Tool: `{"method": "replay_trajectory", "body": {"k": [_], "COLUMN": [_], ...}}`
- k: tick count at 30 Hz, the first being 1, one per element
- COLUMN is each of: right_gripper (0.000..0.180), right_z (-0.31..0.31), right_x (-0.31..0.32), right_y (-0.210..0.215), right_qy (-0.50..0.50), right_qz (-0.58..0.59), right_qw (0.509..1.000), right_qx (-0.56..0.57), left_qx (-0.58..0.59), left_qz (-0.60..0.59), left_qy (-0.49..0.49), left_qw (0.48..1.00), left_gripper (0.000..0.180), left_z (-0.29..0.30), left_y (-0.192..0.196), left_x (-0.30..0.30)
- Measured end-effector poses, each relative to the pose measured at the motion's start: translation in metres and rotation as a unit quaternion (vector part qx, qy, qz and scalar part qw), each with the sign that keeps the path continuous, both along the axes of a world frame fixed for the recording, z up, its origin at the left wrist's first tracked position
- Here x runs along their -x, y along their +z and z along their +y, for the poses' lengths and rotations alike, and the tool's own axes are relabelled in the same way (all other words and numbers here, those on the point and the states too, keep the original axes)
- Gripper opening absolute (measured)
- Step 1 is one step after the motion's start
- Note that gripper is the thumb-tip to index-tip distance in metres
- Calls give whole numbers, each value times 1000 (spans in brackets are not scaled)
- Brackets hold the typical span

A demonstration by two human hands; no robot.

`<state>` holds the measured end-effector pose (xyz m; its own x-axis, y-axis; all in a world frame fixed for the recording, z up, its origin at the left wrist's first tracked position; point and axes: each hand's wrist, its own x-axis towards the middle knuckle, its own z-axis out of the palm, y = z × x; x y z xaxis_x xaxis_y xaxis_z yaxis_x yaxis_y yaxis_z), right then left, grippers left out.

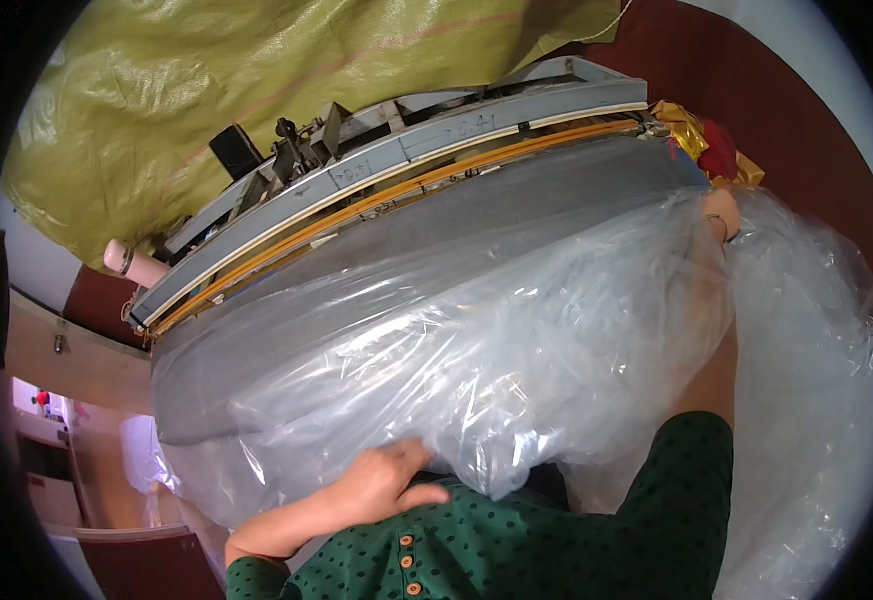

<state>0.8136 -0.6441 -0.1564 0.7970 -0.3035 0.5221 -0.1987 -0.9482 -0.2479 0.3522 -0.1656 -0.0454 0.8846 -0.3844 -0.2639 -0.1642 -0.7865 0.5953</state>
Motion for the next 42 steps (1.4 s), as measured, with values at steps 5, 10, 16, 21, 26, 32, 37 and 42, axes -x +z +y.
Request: {"method": "replay_trajectory", "body": {"k": [5, 10, 16, 21, 26, 32, 37, 42], "right_gripper": [27, 27, 27, 27, 27, 28, 28, 28], "right_z": [7, 3, 14, -6, -8, 0, -19, -28], "right_x": [1, 3, -2, -1, -9, -22, -28, -46], "right_y": [2, 1, -4, -14, -20, -34, -39, -50], "right_qy": [16, 23, 39, 33, 35, 50, 43, 50], "right_qz": [-3, -7, -9, -17, -21, -27, -32, -41], "right_qw": [1000, 1000, 999, 999, 999, 998, 998, 996], "right_qx": [-2, -2, -1, 13, 14, 22, 41, 53], "left_qx": [128, 308, 144, 632, 639, 63, 108, 344], "left_qz": [-127, -2, -49, -174, -204, 111, -407, -478], "left_qy": [23, 268, 51, 341, 244, 298, 525, 562], "left_qw": [983, 913, 987, 674, 700, 946, 739, 580], "left_gripper": [29, 26, 27, 18, 60, 32, 17, 29], "left_z": [-8, -21, -11, 54, 28, 30, 173, 224], "left_y": [-52, -34, -69, 49, 81, -14, 69, 87], "left_x": [-4, 16, 31, 35, 54, 102, 134, 161]}}
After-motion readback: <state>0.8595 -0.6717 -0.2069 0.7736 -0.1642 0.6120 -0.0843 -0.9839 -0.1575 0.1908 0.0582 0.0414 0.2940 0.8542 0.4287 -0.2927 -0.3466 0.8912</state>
